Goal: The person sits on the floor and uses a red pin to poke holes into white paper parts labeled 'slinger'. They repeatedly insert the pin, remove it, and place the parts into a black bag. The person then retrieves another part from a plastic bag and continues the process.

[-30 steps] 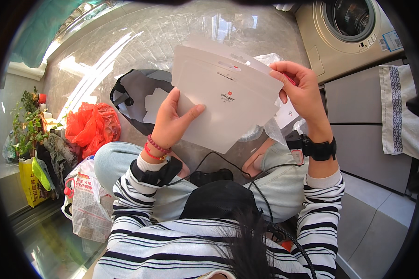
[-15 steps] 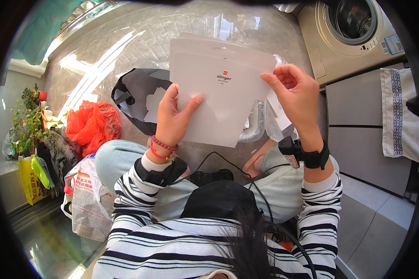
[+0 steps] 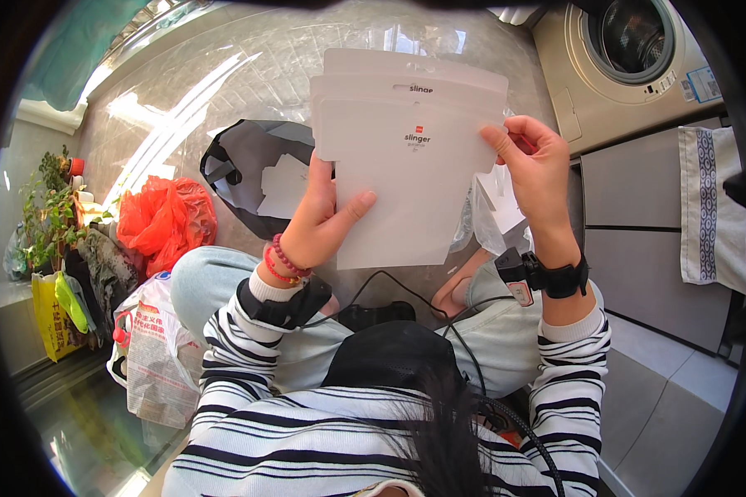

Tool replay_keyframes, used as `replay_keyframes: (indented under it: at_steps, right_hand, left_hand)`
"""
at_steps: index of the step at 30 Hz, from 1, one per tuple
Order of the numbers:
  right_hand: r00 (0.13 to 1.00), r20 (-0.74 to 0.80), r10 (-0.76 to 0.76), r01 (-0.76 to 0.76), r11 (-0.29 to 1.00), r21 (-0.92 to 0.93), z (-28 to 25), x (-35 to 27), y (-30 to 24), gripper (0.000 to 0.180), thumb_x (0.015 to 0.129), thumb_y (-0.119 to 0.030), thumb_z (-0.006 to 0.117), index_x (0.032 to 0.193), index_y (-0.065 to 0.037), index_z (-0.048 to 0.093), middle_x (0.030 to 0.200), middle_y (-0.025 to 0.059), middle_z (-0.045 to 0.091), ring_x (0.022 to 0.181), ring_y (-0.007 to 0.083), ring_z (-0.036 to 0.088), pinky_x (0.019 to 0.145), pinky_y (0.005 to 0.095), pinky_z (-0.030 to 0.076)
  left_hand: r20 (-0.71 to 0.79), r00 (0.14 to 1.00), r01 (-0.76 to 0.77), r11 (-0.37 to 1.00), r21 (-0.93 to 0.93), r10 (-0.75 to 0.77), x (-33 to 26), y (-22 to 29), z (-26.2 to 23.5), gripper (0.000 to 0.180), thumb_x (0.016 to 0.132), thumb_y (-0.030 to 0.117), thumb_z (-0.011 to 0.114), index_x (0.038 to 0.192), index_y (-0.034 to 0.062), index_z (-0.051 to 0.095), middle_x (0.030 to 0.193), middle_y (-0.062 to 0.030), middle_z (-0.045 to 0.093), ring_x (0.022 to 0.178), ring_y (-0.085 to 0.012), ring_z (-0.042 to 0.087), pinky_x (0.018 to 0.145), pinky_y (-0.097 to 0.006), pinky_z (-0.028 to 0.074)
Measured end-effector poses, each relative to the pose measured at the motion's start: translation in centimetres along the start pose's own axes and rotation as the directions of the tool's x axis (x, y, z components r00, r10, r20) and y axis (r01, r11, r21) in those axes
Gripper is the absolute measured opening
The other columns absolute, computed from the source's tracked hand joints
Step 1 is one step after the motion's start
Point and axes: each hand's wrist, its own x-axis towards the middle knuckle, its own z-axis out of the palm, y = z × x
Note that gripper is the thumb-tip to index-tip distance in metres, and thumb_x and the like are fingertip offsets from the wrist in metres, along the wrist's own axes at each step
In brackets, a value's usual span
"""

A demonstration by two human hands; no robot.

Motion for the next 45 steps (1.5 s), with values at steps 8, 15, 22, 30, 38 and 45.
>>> replay_keyframes:
  at_steps: [8,15,22,30,38,45]
  right_hand:
    - [0.968,-0.203,-0.145,0.084,0.956,-0.283,0.9,-0.5,-0.4,0.021,0.073,-0.014,0.081,0.074,0.000,0.065,0.064,0.0006,0.062,0.055,0.0045,0.052,0.050,0.0197,0.042]
    - [0.715,-0.013,-0.699,0.575,0.598,-0.558,0.7,-0.7,-0.2,0.026,0.065,-0.010,0.084,0.069,-0.004,0.060,0.062,0.0038,0.058,0.051,0.0125,0.052,0.047,0.0245,0.041]
    - [0.497,0.061,-0.866,0.806,0.434,-0.401,0.0,-1.4,-0.1,0.026,0.068,-0.003,0.081,0.084,-0.003,0.060,0.071,0.0073,0.060,0.059,0.0158,0.056,0.050,0.0245,0.043]
    - [0.819,-0.246,-0.519,0.510,0.854,-0.102,0.6,-1.2,0.9,0.010,0.080,0.004,0.070,0.085,0.002,0.061,0.077,0.0044,0.062,0.062,0.0090,0.056,0.058,0.0200,0.044]
    - [0.835,-0.179,-0.521,0.450,0.832,-0.325,0.7,0.0,-0.8,0.011,0.095,-0.007,0.053,0.099,0.001,0.060,0.086,0.0062,0.066,0.067,0.0100,0.059,0.060,0.0204,0.046]
    - [0.908,0.155,-0.389,0.419,0.856,-0.303,3.6,-3.2,-1.7,0.020,0.091,-0.005,0.058,0.110,-0.004,0.053,0.075,0.0077,0.065,0.064,0.0207,0.064,0.058,0.0290,0.049]
  left_hand:
    - [-0.152,0.987,-0.060,0.998,-0.002,0.059,0.3,-0.1,0.9,0.089,0.088,-0.008,0.050,0.147,0.0122,-0.014,0.139,-0.0213,0.037,0.115,-0.0246,0.052,0.094,-0.035,0.044]
    - [-0.225,0.974,-0.032,0.997,-0.065,0.016,0.4,-0.1,0.7,0.086,0.089,-0.005,0.051,0.148,0.0153,-0.009,0.135,-0.0211,0.044,0.113,-0.0240,0.054,0.092,-0.036,0.046]
    - [-0.250,0.967,-0.034,0.958,-0.284,-0.040,0.1,-0.4,0.5,0.058,0.092,0.002,0.054,0.139,0.0086,0.021,0.120,-0.0130,0.056,0.102,-0.0159,0.057,0.086,-0.030,0.047]
    - [-0.141,0.985,0.070,0.976,-0.205,-0.100,-0.4,0.3,0.6,0.027,0.093,0.010,0.058,0.117,-0.0022,0.057,0.102,-0.0027,0.063,0.091,-0.0062,0.055,0.077,-0.022,0.047]
    - [-0.214,0.961,0.155,0.982,-0.106,-0.175,-0.1,0.3,0.6,0.028,0.094,0.012,0.056,0.118,-0.0032,0.056,0.097,-0.0030,0.064,0.084,-0.0067,0.057,0.073,-0.022,0.047]
    - [-0.230,0.961,0.143,0.988,-0.055,-0.152,0.0,0.3,1.5,0.027,0.094,0.012,0.056,0.116,-0.0032,0.057,0.096,-0.0038,0.065,0.083,-0.0070,0.057,0.073,-0.023,0.047]
